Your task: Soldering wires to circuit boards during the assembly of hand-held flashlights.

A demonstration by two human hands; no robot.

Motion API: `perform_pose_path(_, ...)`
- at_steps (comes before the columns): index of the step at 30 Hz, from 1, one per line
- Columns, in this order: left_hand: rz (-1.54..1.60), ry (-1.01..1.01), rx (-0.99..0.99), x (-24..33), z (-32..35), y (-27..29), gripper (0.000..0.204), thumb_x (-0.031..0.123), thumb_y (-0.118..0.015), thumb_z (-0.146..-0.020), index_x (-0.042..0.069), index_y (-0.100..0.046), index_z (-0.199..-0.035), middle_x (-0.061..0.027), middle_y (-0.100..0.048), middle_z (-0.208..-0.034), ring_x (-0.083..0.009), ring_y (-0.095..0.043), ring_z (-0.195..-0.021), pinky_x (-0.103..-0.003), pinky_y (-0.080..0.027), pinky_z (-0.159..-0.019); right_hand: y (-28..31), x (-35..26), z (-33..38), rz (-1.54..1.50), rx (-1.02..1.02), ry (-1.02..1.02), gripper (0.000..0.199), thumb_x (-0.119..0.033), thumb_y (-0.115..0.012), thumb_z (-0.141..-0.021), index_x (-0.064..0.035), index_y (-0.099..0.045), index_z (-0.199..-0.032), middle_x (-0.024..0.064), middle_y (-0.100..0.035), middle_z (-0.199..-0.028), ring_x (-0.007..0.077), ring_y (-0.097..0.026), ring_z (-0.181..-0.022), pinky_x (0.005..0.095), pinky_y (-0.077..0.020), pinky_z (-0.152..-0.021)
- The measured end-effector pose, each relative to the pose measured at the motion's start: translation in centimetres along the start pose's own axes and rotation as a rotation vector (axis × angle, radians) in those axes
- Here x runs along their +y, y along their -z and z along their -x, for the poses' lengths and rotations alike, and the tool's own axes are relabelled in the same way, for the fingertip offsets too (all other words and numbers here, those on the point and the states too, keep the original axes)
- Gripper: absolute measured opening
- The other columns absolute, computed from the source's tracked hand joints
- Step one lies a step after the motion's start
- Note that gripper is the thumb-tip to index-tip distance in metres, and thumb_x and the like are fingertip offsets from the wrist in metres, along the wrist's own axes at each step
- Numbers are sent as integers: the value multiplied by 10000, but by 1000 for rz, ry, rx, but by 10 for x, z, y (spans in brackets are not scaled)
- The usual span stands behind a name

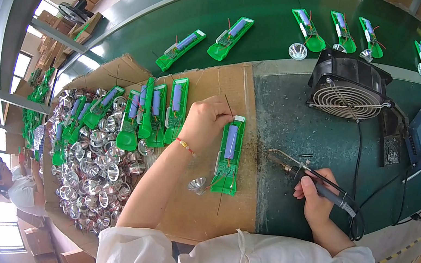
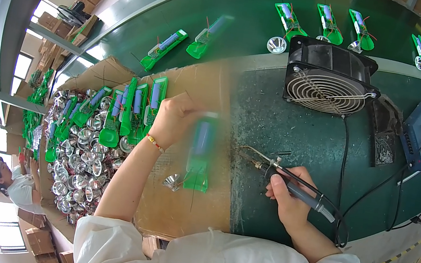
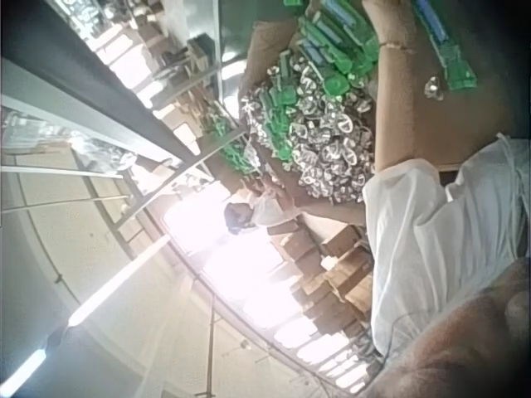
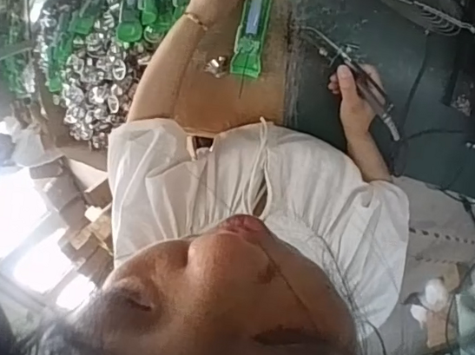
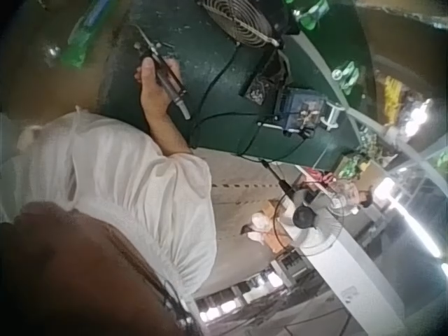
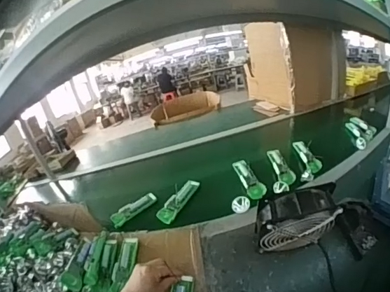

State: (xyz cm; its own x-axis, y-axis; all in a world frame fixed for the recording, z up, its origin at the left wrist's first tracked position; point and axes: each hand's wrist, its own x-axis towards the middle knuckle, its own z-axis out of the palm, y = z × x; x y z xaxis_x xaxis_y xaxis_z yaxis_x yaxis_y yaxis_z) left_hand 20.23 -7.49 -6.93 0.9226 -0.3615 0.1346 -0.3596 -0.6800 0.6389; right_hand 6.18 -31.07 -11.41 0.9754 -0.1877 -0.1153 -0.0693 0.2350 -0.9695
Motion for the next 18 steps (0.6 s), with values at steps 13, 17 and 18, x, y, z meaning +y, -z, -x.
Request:
perform_pose_path(13,386,392,280,-17,0,6,319,215,-660,-750,7,-565,-973,-108,-577,-862,-176,-568,-759,-295,-469,-679,5,-2,-1,-63,18,29,137,-81,-583,-813,-2,-478,-853,92,-570,-632,102,-538,-501,210,-439,-446)
perform_pose_path(17,-88,187,56,38,67,-2,737,343,-763,-583,67,-428,-1179,-146,-460,-1109,-294,-524,-952,-378,-492,-702,10,-4,-2,-88,72,42,131,-71,-577,-812,1,-474,-850,93,-570,-632,102,-533,-497,211,-438,-445)
perform_pose_path(18,-204,148,-5,50,82,-14,736,318,-756,-583,76,-422,-1193,-151,-434,-1134,-314,-506,-979,-395,-494,-709,7,-5,-3,-58,73,54,142,-92,-571,-812,-2,-465,-841,92,-559,-610,108,-520,-472,213,-423,-424)
